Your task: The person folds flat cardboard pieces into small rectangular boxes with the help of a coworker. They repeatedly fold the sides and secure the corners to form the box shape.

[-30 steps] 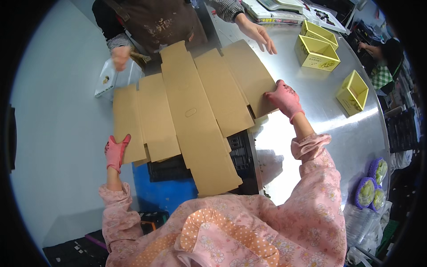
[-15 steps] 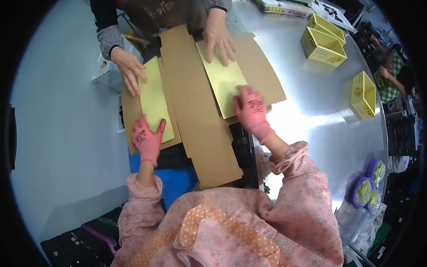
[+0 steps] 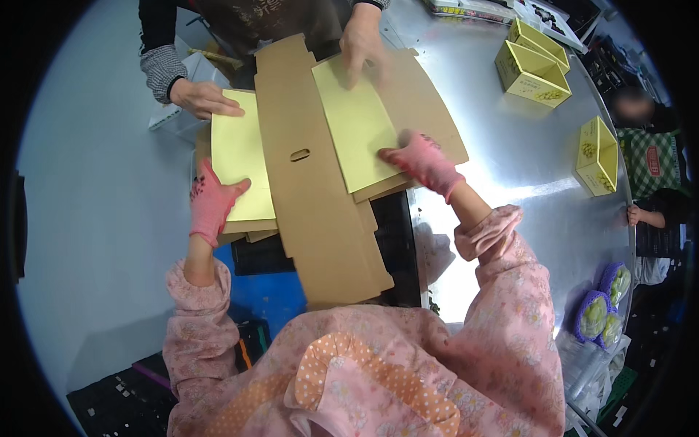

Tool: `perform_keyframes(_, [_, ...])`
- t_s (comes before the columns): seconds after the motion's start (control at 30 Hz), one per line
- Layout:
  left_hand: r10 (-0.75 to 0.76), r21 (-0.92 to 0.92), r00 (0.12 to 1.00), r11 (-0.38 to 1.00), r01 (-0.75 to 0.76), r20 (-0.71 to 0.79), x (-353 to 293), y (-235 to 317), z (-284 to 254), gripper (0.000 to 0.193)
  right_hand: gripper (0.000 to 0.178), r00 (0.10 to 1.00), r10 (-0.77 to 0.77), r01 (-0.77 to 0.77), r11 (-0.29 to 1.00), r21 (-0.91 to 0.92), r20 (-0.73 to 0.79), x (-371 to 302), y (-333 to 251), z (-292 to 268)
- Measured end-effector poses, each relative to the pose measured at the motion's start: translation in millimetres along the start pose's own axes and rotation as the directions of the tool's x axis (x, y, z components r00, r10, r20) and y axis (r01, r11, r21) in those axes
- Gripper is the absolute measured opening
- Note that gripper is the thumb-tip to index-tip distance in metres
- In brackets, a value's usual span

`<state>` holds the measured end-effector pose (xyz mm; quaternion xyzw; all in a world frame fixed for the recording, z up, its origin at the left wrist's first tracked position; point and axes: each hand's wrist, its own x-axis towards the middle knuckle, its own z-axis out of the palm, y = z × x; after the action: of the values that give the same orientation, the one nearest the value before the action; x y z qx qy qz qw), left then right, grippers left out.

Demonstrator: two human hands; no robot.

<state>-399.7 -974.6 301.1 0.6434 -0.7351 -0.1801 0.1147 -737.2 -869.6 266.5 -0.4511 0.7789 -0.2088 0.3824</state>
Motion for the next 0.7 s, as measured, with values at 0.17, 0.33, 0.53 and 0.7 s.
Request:
perform_keyframes(0.17, [0.093,0.397,0.996,0.914,-0.08,-0.013,-18.6,62.3,24.4,0.096,0.05,0.938,-0.27,0.249,0.961,-0.122,-0.218,-23.2,-64.4,65.2])
perform_keyframes(0.33, [0.462,0.182,0.874,0.882,-0.434,-0.153,-27.4,59.7,45.5,0.071,0.041,0.77,-0.594,0.588,0.802,-0.101,-0.234,-28.9,-67.5,81.4])
perform_keyframes(0.53, [0.65,-0.355,0.613,0.76,-0.544,0.449,-11.6,-3.1,-25.8,0.07,0.031,0.666,-0.703,0.741,0.663,-0.11,0.249,-11.5,-33.4,4.2])
perform_keyframes(0.7, [0.63,-0.144,0.506,0.698,-0.701,0.589,0.3,-6.0,-40.8,0.071,0.057,0.591,-0.573,0.751,0.648,-0.127,0.568,4.5,-43.3,-32.8])
